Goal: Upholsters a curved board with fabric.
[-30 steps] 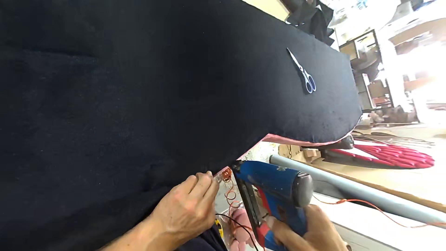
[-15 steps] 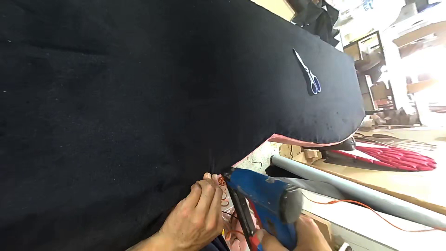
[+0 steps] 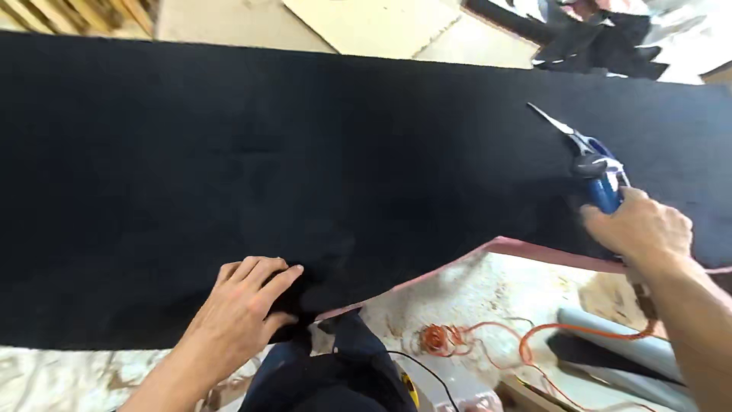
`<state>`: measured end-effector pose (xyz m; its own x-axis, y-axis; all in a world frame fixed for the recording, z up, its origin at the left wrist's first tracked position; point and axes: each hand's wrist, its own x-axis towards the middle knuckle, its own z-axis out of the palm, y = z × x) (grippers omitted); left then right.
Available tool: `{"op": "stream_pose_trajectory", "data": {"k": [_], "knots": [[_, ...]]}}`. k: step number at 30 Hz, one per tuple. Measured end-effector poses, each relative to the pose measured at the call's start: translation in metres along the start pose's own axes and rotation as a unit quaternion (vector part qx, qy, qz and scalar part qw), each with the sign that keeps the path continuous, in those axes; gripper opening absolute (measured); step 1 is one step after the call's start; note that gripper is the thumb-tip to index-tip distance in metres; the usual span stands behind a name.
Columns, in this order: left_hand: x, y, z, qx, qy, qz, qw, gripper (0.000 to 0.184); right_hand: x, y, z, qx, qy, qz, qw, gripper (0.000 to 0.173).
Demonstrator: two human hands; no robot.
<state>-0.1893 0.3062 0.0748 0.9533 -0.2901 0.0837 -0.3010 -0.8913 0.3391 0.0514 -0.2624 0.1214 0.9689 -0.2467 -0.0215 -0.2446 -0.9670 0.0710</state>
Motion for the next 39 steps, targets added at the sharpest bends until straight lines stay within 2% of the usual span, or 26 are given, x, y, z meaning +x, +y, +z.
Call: {"op": "stream_pose_trajectory", "data": {"k": [2, 3, 4, 6, 7, 9, 11, 12, 14, 18, 21, 25, 28, 31, 36, 39], "knots": [[0.004, 0.003, -0.003, 0.004, 0.029, -0.006, 1.0, 0.024, 0.018, -0.006, -0.001, 0.008, -0.011, -0.022, 1.0, 0.063], [0.004, 0.006, -0.004, 0.038, 0.064, 0.007, 0.997, 0.022, 0.009, -0.015, -0.006, 0.031, 0.002, -0.045, 0.999, 0.065], [0.003, 0.009, -0.004, 0.081, 0.105, 0.025, 0.991, 0.022, -0.012, -0.029, -0.012, 0.058, 0.022, -0.08, 0.995, 0.064], [-0.001, 0.008, -0.001, 0.142, 0.138, 0.057, 0.979, 0.023, -0.086, -0.072, -0.014, 0.143, 0.072, -0.19, 0.969, 0.049], [-0.004, 0.004, 0.006, 0.147, 0.129, 0.071, 0.978, 0.024, -0.132, -0.096, -0.001, 0.195, 0.097, -0.256, 0.942, 0.04], [-0.012, -0.004, 0.024, 0.133, 0.107, 0.09, 0.981, 0.025, -0.218, -0.152, 0.054, 0.299, 0.111, -0.347, 0.882, 0.027], [-0.011, -0.014, 0.041, 0.111, 0.108, 0.114, 0.981, 0.023, -0.264, -0.208, 0.104, 0.364, 0.096, -0.37, 0.849, 0.021], [-0.008, -0.019, 0.047, 0.1, 0.111, 0.128, 0.98, 0.023, -0.274, -0.228, 0.114, 0.376, 0.112, -0.361, 0.846, 0.022], [-0.003, -0.025, 0.05, 0.075, 0.112, 0.151, 0.979, 0.023, -0.275, -0.251, 0.117, 0.347, 0.154, -0.349, 0.857, 0.022], [0.007, -0.03, 0.036, 0.027, 0.09, 0.151, 0.984, 0.022, -0.262, -0.267, 0.12, 0.271, 0.188, -0.425, 0.843, 0.027], [0.018, -0.01, 0.029, 0.09, 0.056, 0.102, 0.989, 0.017, -0.252, -0.273, 0.139, 0.302, 0.217, -0.431, 0.822, 0.024], [0.044, 0.026, 0.049, 0.094, 0.046, 0.075, 0.992, 0.035, -0.252, -0.278, 0.153, 0.38, 0.224, -0.405, 0.801, 0.022], [0.05, 0.022, 0.075, 0.077, 0.094, 0.105, 0.987, 0.027, -0.255, -0.283, 0.153, 0.433, 0.219, -0.373, 0.791, 0.022], [0.046, 0.008, 0.087, 0.03, 0.13, 0.154, 0.979, 0.027, -0.26, -0.285, 0.157, 0.468, 0.227, -0.348, 0.78, 0.023], [0.044, -0.003, 0.095, -0.067, 0.135, 0.21, 0.966, 0.026, -0.27, -0.282, 0.164, 0.491, 0.233, -0.33, 0.772, 0.019], [0.044, -0.006, 0.099, -0.095, 0.123, 0.227, 0.961, 0.026, -0.274, -0.276, 0.162, 0.473, 0.207, -0.344, 0.784, 0.019]]}}
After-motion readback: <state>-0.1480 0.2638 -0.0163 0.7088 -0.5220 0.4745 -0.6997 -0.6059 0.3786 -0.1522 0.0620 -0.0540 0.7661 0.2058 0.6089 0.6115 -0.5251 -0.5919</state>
